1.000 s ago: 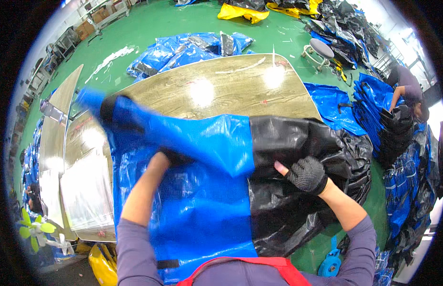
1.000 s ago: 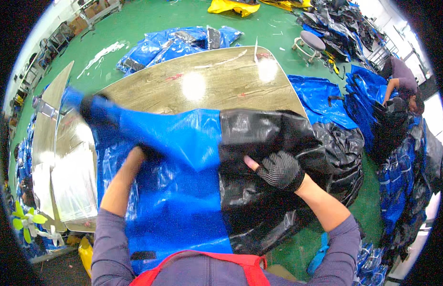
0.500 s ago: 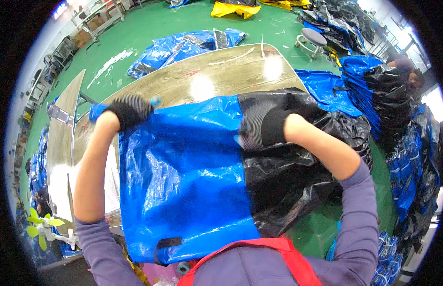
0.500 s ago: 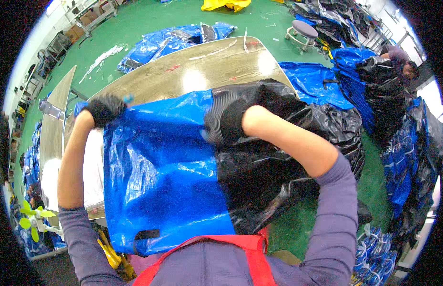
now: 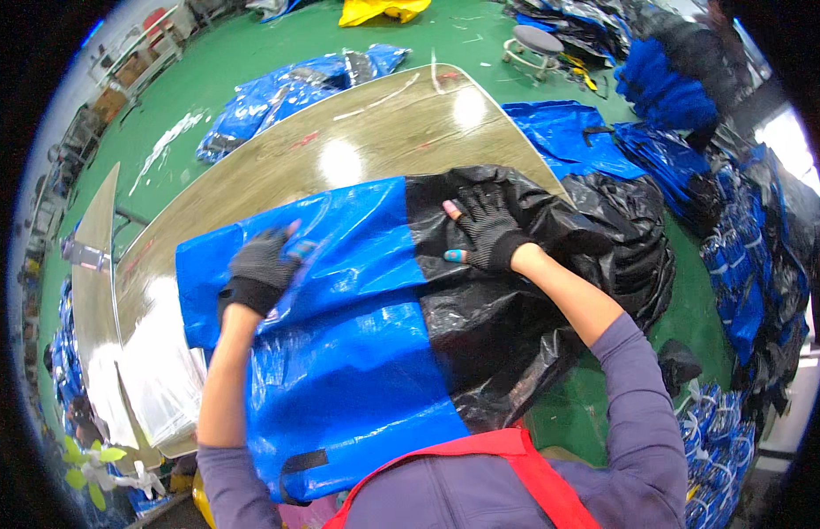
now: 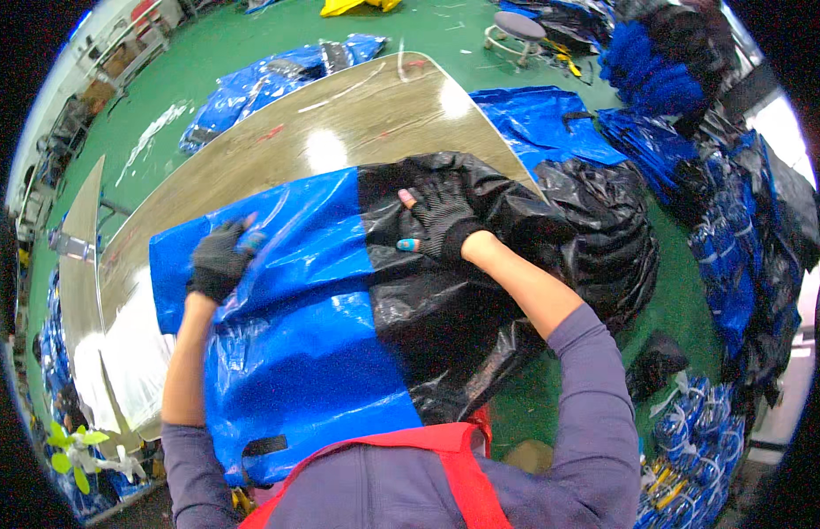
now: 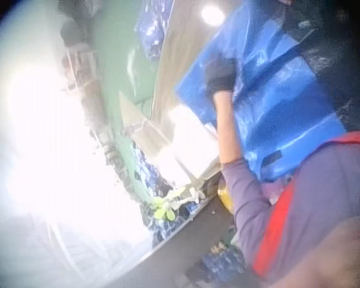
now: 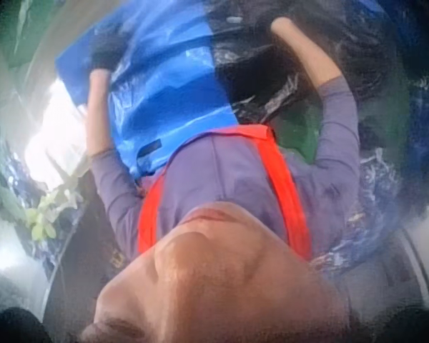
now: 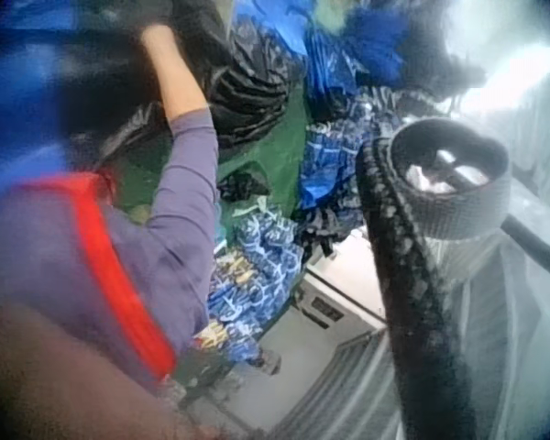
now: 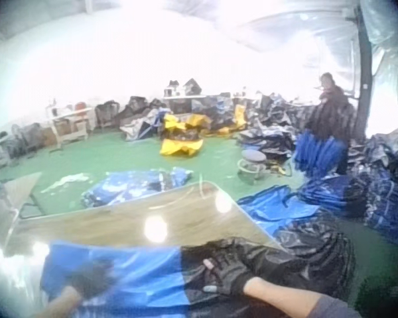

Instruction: The person folds blue and black tarps on a table, places each folded tarp into a clear plastic bag, and sets the bag aside. The process is repeated for multiple tarps throughout the clip.

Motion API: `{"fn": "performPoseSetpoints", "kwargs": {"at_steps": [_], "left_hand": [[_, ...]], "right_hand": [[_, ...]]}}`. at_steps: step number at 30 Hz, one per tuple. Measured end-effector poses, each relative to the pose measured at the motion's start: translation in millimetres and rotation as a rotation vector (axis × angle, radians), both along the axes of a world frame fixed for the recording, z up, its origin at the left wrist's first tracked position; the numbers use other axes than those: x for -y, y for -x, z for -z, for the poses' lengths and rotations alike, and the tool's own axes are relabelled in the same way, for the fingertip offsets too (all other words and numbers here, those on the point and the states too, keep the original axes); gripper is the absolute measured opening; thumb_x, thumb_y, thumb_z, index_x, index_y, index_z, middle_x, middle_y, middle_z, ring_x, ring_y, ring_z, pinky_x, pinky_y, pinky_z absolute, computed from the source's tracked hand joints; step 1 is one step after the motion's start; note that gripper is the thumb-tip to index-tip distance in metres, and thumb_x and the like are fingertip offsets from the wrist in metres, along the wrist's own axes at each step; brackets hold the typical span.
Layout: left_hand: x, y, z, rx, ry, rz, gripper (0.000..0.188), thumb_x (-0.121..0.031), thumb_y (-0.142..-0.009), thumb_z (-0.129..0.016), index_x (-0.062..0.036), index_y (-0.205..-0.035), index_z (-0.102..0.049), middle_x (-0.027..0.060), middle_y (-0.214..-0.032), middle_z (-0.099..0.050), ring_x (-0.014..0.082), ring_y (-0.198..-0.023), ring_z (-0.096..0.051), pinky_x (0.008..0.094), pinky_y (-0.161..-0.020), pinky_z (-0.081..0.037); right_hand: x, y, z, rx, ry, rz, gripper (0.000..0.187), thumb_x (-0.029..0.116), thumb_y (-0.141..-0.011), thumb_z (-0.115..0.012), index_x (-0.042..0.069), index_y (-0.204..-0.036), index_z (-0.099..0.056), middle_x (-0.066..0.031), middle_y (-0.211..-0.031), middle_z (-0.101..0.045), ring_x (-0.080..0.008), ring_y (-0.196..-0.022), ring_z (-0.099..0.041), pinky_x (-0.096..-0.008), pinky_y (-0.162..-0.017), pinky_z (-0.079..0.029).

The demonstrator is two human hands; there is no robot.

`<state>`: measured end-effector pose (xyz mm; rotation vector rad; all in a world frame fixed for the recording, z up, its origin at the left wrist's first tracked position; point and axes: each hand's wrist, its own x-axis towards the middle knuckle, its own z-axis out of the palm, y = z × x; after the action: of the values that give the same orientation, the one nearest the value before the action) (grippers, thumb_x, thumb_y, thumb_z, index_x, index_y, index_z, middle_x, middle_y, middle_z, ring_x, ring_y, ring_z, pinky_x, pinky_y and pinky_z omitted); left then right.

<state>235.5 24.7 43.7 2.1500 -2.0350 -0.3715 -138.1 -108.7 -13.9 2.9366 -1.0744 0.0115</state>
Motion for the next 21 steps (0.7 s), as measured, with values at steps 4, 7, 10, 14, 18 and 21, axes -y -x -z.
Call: {"fn": "performPoseSetpoints", "kwargs": {"at_steps": [4,7,10,14,18,21], "left_hand": [[17.1,76.6,50.9,0.169,0.12,0.38,0.079,-0.065,-0.08,-0.052,-0.0198,-0.144,-0.04,0.0167,-0.154,-0.026,0.0378,-0.143,-0.019,0.0626,-0.112,-0.006],[7.1,72.7,74.0,0.19,0.231,0.385,0.081,-0.07,-0.079,-0.05,-0.0231,-0.144,-0.04,0.0158,-0.154,-0.026,0.0382,-0.143,-0.019,0.0636,-0.111,-0.003],[-11.4,16.9,59.6,0.33,0.031,0.216,0.082,-0.07,-0.077,-0.053,-0.0237,-0.143,-0.04,0.0123,-0.153,-0.03,0.0379,-0.142,-0.02,0.0638,-0.112,-0.004],[-62.3,-68.1,45.4,0.513,-0.037,-0.347,0.088,-0.071,-0.077,-0.053,-0.0236,-0.148,-0.032,0.0132,-0.155,-0.024,0.0369,-0.144,-0.016,0.0663,-0.109,-0.008],[-93.1,-105.0,88.1,0.547,-0.02,-0.568,0.085,-0.072,-0.085,-0.042,-0.0217,-0.151,-0.025,0.0132,-0.157,-0.018,0.0371,-0.145,-0.014,0.0675,-0.108,-0.011],[-98.6,-115.5,109.8,0.649,0.036,-0.608,0.084,-0.071,-0.087,-0.035,-0.0197,-0.151,-0.022,0.0142,-0.157,-0.018,0.0376,-0.144,-0.015,0.0675,-0.107,-0.012]], "right_hand": [[9.6,33.3,-21.1,0.063,0.067,0.152,0.071,0.056,-0.083,-0.057,0.013,-0.138,-0.045,-0.0161,-0.142,-0.043,-0.036,-0.135,-0.034,-0.0574,-0.111,-0.019],[16.2,70.4,-11.0,0.008,0.173,0.373,0.071,0.049,-0.084,-0.058,0.013,-0.142,-0.039,-0.0177,-0.143,-0.042,-0.0337,-0.133,-0.039,-0.0457,-0.11,-0.03],[28.4,95.2,-16.1,0.199,0.035,0.312,0.081,0.05,-0.081,-0.064,0.013,-0.146,-0.03,-0.0202,-0.145,-0.038,-0.0389,-0.131,-0.039,-0.044,-0.11,-0.031],[43.3,81.2,-50.9,-0.125,-0.254,0.712,0.096,0.065,-0.072,-0.066,0.002,-0.14,-0.038,-0.0287,-0.14,-0.04,-0.041,-0.129,-0.041,-0.0445,-0.108,-0.031],[89.6,48.4,-66.9,0.153,0.146,0.35,0.042,0.045,-0.089,-0.054,0.009,-0.112,-0.056,-0.0182,-0.09,-0.068,-0.0398,-0.081,-0.065,-0.0499,-0.067,-0.051],[120.3,32.7,-27.6,0.204,0.107,0.409,0.053,0.051,-0.088,-0.054,0.012,-0.124,-0.053,-0.0245,-0.107,-0.064,-0.0386,-0.096,-0.064,-0.0517,-0.077,-0.05]]}}
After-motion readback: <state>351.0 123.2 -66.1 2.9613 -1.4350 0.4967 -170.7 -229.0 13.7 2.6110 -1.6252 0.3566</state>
